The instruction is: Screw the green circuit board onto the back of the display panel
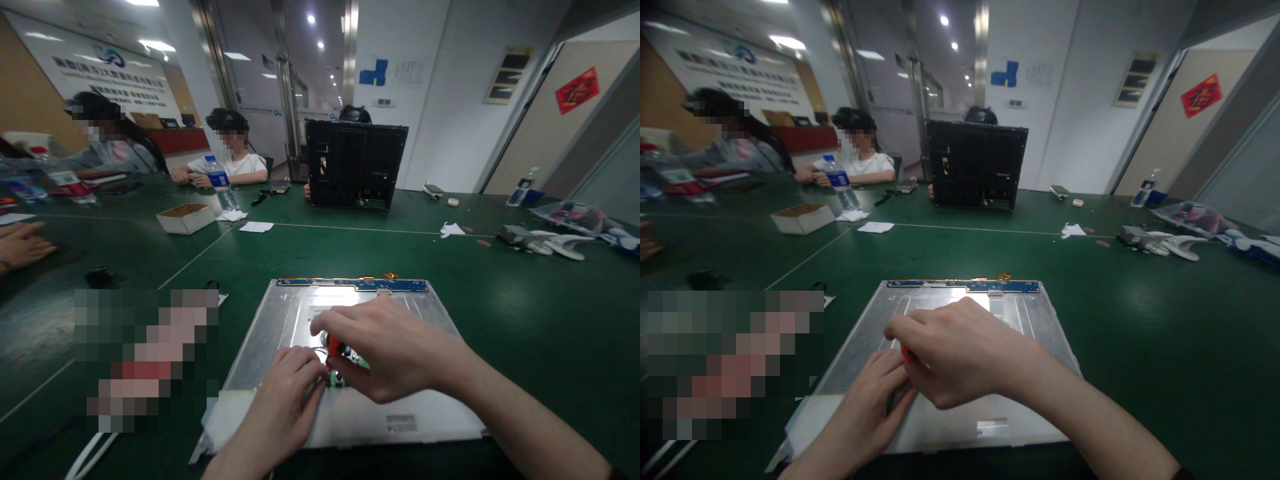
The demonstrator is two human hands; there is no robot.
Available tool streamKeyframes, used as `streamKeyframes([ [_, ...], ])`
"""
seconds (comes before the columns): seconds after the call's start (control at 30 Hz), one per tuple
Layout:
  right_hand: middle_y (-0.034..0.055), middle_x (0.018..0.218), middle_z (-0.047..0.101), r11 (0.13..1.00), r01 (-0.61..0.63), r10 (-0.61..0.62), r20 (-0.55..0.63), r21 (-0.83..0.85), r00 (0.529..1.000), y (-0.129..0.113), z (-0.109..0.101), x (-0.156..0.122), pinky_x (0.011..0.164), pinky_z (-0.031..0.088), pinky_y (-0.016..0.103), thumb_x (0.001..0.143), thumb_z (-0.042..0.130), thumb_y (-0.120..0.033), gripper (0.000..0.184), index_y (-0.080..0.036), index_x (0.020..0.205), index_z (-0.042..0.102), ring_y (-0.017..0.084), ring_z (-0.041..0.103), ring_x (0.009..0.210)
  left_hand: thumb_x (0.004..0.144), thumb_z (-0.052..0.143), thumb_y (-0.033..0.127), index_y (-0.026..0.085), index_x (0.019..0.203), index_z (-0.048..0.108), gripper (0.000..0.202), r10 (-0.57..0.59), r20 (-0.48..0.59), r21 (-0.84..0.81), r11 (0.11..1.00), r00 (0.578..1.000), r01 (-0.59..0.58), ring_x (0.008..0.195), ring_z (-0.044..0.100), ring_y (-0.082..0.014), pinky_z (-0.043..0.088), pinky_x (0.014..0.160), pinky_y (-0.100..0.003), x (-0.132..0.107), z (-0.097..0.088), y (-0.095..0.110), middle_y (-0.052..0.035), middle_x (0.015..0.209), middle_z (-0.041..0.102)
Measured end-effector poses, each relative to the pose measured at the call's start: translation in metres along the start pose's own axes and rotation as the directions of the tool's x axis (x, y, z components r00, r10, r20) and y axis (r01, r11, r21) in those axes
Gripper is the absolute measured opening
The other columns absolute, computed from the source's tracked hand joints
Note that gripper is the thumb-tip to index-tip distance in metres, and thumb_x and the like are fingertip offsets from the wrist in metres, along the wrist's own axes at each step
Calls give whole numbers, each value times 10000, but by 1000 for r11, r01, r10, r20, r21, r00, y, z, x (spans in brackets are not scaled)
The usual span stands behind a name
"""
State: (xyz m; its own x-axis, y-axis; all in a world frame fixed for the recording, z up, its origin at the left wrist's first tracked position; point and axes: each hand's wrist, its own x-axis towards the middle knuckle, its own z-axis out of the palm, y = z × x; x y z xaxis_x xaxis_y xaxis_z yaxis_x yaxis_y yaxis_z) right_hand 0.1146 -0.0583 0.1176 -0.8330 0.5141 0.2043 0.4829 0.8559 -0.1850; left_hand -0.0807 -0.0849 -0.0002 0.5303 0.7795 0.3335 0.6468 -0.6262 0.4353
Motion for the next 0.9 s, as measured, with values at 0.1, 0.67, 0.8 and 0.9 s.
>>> streamKeyframes([
  [0.1,20,875,641,1000,-12,12,-5,-14,1000,1,1,1,494,228,269,850,481,-244,187,-173,1023,489,119,507,635,833,468,110,204,843,579,146,1,-12,-4,1000,1000,-1,842,551,-211,441,765,-364,0,0,1,-40,874,607],
  [0.67,23,889,628,1000,6,-6,1,2,1000,-1,1,0,496,244,269,846,476,-223,205,-167,1043,489,121,502,655,833,472,115,209,848,581,145,-4,-9,-1,1000,1000,4,857,555,-219,442,762,-357,-1,2,-2,-45,886,601],
  [0.8,18,879,643,1000,-19,19,-17,-10,1000,0,4,1,517,240,272,876,471,-253,170,-173,1024,497,128,536,691,825,470,89,207,835,573,157,-5,-21,6,1000,1000,5,824,552,-211,437,745,-349,-1,1,0,-33,846,598],
  [0.9,12,843,643,1000,-31,31,-4,-1,1000,1,4,1,524,242,267,877,480,-269,135,-179,975,503,127,532,675,828,468,79,202,839,571,160,-17,-21,4,1000,1000,17,831,547,-206,433,751,-344,-1,0,1,-30,856,599],
])
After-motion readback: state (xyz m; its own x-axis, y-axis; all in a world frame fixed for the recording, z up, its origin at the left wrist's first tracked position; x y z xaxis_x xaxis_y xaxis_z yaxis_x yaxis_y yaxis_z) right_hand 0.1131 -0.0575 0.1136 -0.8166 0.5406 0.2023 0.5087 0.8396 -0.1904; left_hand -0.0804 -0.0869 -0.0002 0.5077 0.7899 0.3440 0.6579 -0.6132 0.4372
